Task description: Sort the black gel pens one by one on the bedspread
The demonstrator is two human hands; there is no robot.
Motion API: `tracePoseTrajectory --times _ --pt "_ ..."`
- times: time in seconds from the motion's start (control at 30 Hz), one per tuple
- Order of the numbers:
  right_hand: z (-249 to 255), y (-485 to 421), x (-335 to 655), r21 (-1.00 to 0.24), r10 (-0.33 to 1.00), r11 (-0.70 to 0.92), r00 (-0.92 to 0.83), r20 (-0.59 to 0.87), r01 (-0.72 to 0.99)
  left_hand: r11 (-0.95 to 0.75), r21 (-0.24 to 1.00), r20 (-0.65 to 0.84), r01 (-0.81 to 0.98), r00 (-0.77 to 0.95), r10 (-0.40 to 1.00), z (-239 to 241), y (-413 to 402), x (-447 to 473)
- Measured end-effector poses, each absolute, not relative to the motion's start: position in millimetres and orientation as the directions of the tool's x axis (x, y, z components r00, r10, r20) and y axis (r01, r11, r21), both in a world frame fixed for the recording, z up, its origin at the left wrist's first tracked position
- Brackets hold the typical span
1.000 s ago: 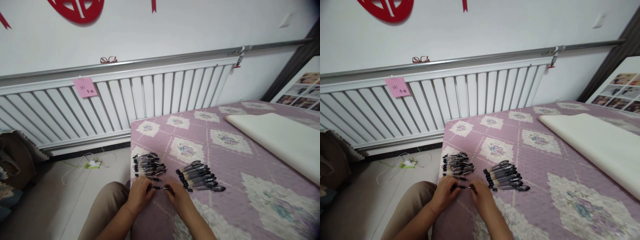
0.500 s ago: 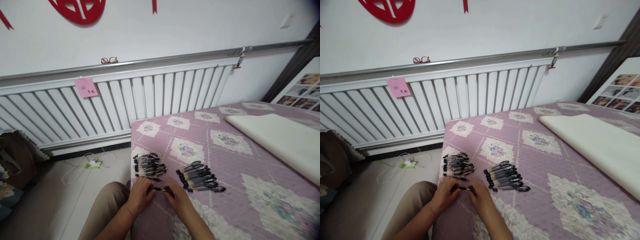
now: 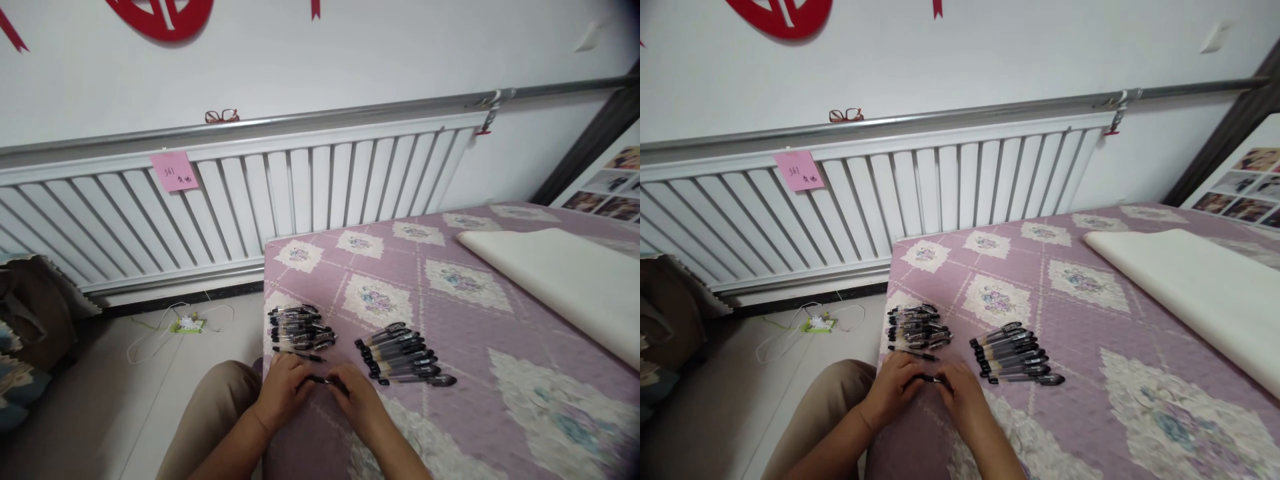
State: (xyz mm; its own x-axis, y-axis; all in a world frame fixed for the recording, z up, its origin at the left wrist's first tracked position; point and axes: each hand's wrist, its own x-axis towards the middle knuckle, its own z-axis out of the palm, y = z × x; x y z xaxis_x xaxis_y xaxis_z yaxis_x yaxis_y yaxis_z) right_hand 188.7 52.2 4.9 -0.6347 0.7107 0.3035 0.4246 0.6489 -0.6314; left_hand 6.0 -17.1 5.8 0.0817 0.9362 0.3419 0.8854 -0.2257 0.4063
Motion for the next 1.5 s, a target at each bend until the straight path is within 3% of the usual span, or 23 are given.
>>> tracePoseTrajectory --times 0.5,0.73,1.37,1.5 --pt "3.8 52.8 188.9 -0.536 0.668 0.710 -0.680 0.303 0.458 -0.228 0.411 0.342 0.883 0.083 0.936 4.7 -17.7 5.9" --pt "3.5 48.9 187.3 -0.577 0.696 0.684 -0.636 0.333 0.446 -0.220 0.408 0.344 0.886 0.074 0.936 4.0 -17.6 6.4" --pt "3.2 50.0 187.1 -0.481 0.703 0.692 -0.654 0.281 0.537 -0.234 0.430 0.345 0.872 0.081 0.935 2.6 -16.7 6.4" --pt "4.5 49.4 187.8 -0.509 0.709 0.684 -0.641 0.296 0.522 -0.231 0.438 0.350 0.869 0.071 0.934 1.3 -16.5 6.5"
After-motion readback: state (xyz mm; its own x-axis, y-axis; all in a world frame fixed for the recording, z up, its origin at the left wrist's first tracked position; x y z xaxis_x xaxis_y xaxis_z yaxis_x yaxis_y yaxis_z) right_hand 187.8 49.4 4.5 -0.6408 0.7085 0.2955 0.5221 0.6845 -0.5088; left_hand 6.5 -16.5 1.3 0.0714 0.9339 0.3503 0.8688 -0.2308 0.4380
